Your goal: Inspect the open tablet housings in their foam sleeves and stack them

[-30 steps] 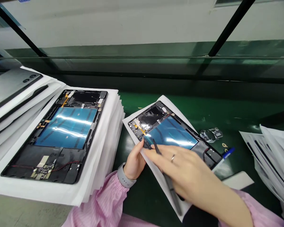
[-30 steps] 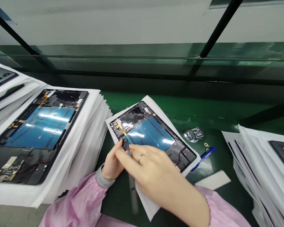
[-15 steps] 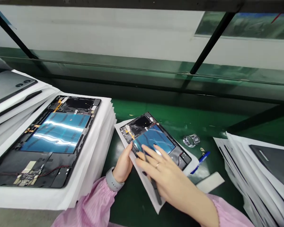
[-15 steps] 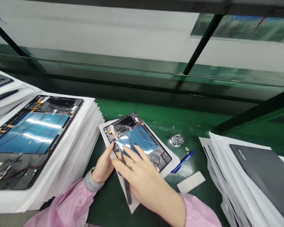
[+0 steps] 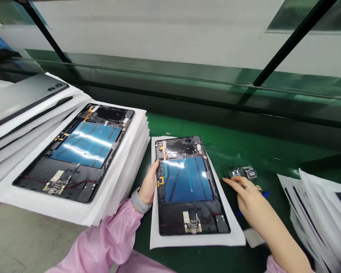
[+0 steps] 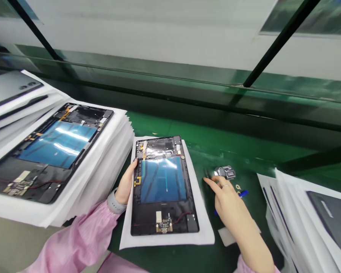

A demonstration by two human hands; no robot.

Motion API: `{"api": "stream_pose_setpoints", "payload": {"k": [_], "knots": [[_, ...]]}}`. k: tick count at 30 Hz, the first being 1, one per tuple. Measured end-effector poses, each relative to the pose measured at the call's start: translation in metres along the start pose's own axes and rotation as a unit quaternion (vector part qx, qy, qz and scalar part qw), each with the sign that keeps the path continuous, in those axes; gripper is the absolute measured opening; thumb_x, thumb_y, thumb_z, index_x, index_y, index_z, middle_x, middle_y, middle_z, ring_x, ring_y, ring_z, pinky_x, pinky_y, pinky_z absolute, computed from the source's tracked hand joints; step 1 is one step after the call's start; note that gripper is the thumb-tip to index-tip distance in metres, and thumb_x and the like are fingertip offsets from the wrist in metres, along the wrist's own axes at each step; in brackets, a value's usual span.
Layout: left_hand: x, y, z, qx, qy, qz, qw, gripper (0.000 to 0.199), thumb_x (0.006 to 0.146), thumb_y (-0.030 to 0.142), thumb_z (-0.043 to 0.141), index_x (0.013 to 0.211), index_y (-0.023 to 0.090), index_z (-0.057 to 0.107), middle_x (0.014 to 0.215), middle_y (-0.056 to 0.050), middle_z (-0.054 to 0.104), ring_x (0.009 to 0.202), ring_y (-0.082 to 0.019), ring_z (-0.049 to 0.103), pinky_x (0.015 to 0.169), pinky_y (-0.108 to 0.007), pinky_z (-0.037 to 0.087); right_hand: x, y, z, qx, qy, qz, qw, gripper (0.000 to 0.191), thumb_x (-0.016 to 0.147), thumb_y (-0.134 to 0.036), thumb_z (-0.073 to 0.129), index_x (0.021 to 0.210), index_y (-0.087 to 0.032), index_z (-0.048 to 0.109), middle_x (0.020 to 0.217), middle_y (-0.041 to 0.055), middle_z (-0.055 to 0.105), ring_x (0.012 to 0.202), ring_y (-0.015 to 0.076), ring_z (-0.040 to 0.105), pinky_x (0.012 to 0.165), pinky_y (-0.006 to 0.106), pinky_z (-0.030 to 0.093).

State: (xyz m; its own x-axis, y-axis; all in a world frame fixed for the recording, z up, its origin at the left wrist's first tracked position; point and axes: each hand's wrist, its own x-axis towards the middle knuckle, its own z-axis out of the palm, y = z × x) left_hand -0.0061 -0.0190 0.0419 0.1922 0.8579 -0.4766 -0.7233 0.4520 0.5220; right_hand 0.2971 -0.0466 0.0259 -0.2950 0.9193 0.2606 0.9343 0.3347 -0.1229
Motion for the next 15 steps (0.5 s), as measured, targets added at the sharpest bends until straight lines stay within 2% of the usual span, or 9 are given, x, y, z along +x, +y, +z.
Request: {"api": "stream_pose_setpoints", "payload": {"k": [3,5,7,9,10,12,13,15], "knots": [[-0.001,0.001,0.002,-0.003,-0.012,-0.021,1.000,0.041,0.084,0.044,0.063,0.113,0.016,0.071,0.098,-0.007,0.078,0.113,-0.030,0.067,0.102,-0.042,0.051,0.002,-0.013,-0.006,0.056,0.043,0.047,0.996,0.040,0.092,-0.015,0.033,0.107,-0.018,0.070,0.120,0.0189,0.063,0.104,0.0335,0.065,0.079,0.048,0.057],[-0.002,0.001,0.003,-0.004,-0.017,-0.033,0.999,0.042,0.084,0.044,0.062,0.114,0.016,0.071,0.101,-0.008,0.078,0.116,-0.031,0.065,0.103,-0.043,0.049,0.002,-0.026,-0.013,0.176,0.066,0.127,0.974,0.032,0.095,-0.029,0.040,0.106,-0.019,0.069,0.110,0.0167,0.067,0.090,0.0297,0.068,0.073,0.044,0.057],[-0.003,0.001,0.004,0.002,-0.008,-0.023,1.000,0.041,0.085,0.043,0.062,0.113,0.016,0.071,0.103,-0.008,0.078,0.117,-0.031,0.064,0.105,-0.042,0.048,0.001,-0.041,-0.017,0.340,0.026,0.213,0.915,0.033,0.096,-0.042,0.044,0.107,-0.020,0.067,0.089,0.0106,0.070,0.067,0.0228,0.066,0.057,0.035,0.056],[-0.004,0.001,0.005,0.013,-0.001,-0.008,1.000,0.039,0.086,0.041,0.062,0.114,0.016,0.071,0.105,-0.007,0.077,0.116,-0.029,0.064,0.105,-0.041,0.048,0.001,-0.055,-0.016,0.487,-0.060,0.273,0.828,0.043,0.096,-0.054,0.043,0.110,-0.020,0.066,0.076,0.0067,0.068,0.059,0.0218,0.064,0.048,0.032,0.053],[-0.004,0.002,0.005,0.019,-0.002,-0.003,1.000,0.039,0.086,0.041,0.062,0.115,0.016,0.071,0.106,-0.007,0.077,0.116,-0.029,0.065,0.105,-0.041,0.048,0.001,-0.061,-0.014,0.544,-0.099,0.293,0.780,0.049,0.095,-0.059,0.042,0.111,-0.020,0.066,0.076,0.0070,0.069,0.064,0.0237,0.066,0.050,0.033,0.054],[-0.005,0.002,0.006,0.031,-0.009,-0.007,0.999,0.040,0.085,0.041,0.064,0.116,0.016,0.070,0.107,-0.007,0.077,0.115,-0.029,0.065,0.105,-0.041,0.048,0.000,-0.069,-0.010,0.620,-0.123,0.330,0.701,0.056,0.089,-0.069,0.047,0.108,-0.022,0.070,0.083,0.0087,0.073,0.079,0.0290,0.070,0.061,0.039,0.058],[-0.005,0.001,0.006,0.036,-0.012,-0.013,0.999,0.041,0.084,0.042,0.064,0.115,0.016,0.071,0.106,-0.007,0.077,0.115,-0.030,0.065,0.104,-0.042,0.049,-0.001,-0.071,-0.009,0.641,-0.114,0.347,0.676,0.057,0.084,-0.073,0.051,0.104,-0.024,0.072,0.086,0.0090,0.074,0.086,0.0311,0.070,0.068,0.042,0.059],[-0.005,-0.001,0.006,0.046,-0.018,-0.027,0.998,0.038,0.083,0.043,0.066,0.109,0.016,0.073,0.102,-0.008,0.078,0.114,-0.031,0.066,0.104,-0.042,0.049,-0.002,-0.072,-0.007,0.657,-0.078,0.373,0.651,0.055,0.077,-0.073,0.061,0.100,-0.025,0.074,0.092,0.0095,0.076,0.095,0.0337,0.070,0.080,0.046,0.058]]}}
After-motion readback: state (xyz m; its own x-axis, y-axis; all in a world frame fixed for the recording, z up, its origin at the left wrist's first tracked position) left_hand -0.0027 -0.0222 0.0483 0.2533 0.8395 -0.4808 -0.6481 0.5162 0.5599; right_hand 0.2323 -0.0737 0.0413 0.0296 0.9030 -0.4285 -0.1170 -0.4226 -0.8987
